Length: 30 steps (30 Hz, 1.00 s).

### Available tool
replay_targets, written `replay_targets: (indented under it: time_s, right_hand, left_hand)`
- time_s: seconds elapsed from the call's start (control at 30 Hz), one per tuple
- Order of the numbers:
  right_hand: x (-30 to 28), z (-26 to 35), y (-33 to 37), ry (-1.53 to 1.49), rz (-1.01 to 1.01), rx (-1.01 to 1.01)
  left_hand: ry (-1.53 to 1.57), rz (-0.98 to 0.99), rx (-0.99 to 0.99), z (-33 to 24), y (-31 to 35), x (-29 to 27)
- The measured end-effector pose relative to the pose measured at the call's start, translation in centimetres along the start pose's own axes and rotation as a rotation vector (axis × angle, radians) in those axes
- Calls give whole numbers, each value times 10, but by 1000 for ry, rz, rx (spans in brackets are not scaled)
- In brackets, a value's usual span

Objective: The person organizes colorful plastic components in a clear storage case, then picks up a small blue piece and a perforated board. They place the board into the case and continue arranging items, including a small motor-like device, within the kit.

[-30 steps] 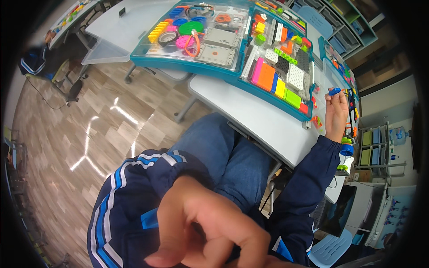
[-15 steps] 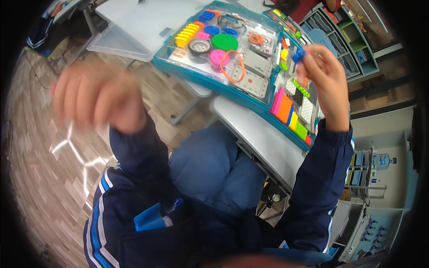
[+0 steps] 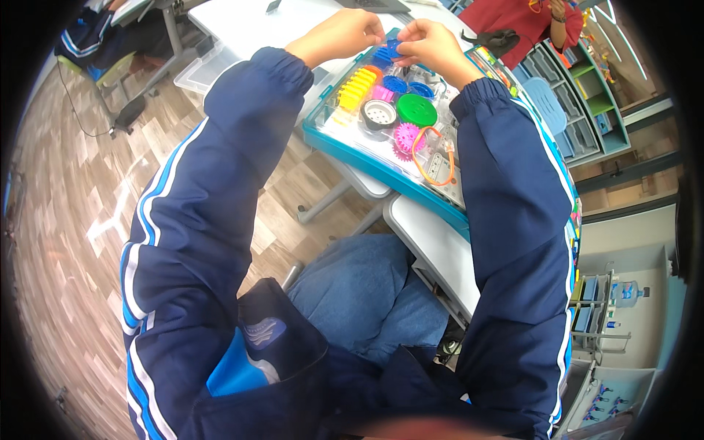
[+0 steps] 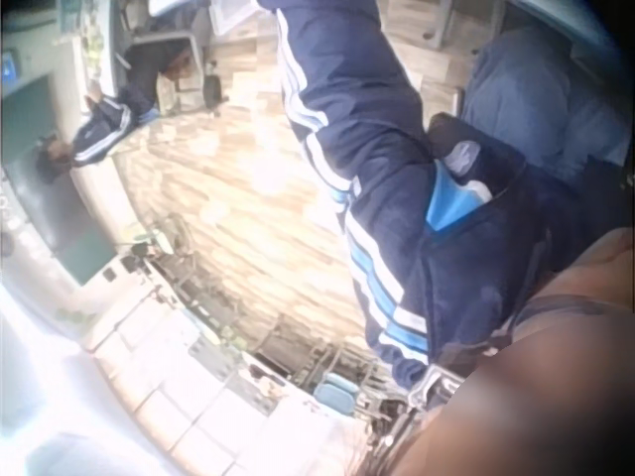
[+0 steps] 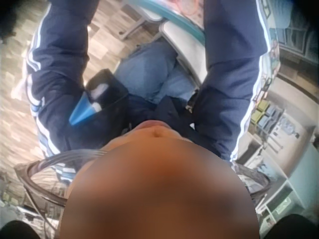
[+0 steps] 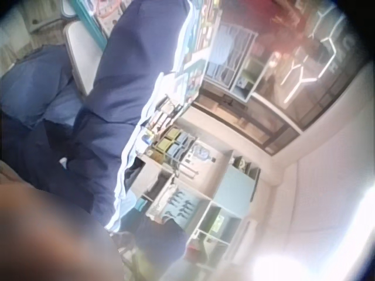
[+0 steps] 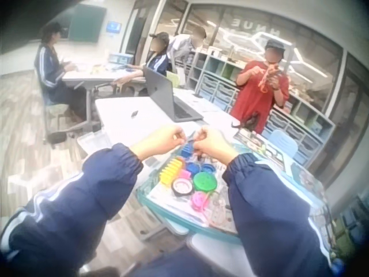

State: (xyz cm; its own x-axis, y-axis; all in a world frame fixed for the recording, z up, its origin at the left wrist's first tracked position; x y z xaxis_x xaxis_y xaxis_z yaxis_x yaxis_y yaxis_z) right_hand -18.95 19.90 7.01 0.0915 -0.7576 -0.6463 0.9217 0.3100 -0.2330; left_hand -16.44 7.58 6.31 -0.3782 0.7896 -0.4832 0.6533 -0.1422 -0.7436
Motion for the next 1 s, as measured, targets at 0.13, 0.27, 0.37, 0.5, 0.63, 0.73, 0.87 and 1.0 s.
replay_targets:
  time_s: [0.13,0.27,0.37,0.5,0.63,0.73,0.87,1.0]
  right_hand:
    - [9,8,-10,293,-25,-295]
    - [19,10,-7,339,-16,-423]
    - [21,8,-3,310,-11,-424]
    - [19,6,-4,343,-25,-442]
    - [13,-11,-14,125,4,-275]
    - [11,-10,-14,64,22,-280]
    - [6,-2,-4,111,-41,-304]
    - [12,24,18,519,-94,-650]
  left_hand:
    - [51,-114,-81,20,0,4]
    - [80,-88,-143,26,4,4]
    - [37,-15,-148,24,9,6]
    - [55,-56,-129,23,13,5]
    - [163,0,-240,42,13,21]
    - [374,11,-286,49,12,30]
    - [398,-79,-367,61,14,23]
    - [285,-74,-414,64,17,18]
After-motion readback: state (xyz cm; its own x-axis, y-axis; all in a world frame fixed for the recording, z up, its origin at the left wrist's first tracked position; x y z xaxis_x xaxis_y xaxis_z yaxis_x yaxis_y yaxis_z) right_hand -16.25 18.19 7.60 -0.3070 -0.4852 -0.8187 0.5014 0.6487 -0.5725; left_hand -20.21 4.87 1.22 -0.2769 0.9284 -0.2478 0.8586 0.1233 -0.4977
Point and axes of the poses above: each hand's wrist, its own y-axis away from the middle knuckle, its own x-axis out of the palm, z = x × y, the point moved 10 cm from there along -y, towards the middle knuckle, and after that the axes turned 12 degrees about -z, right-handed, at the moved point
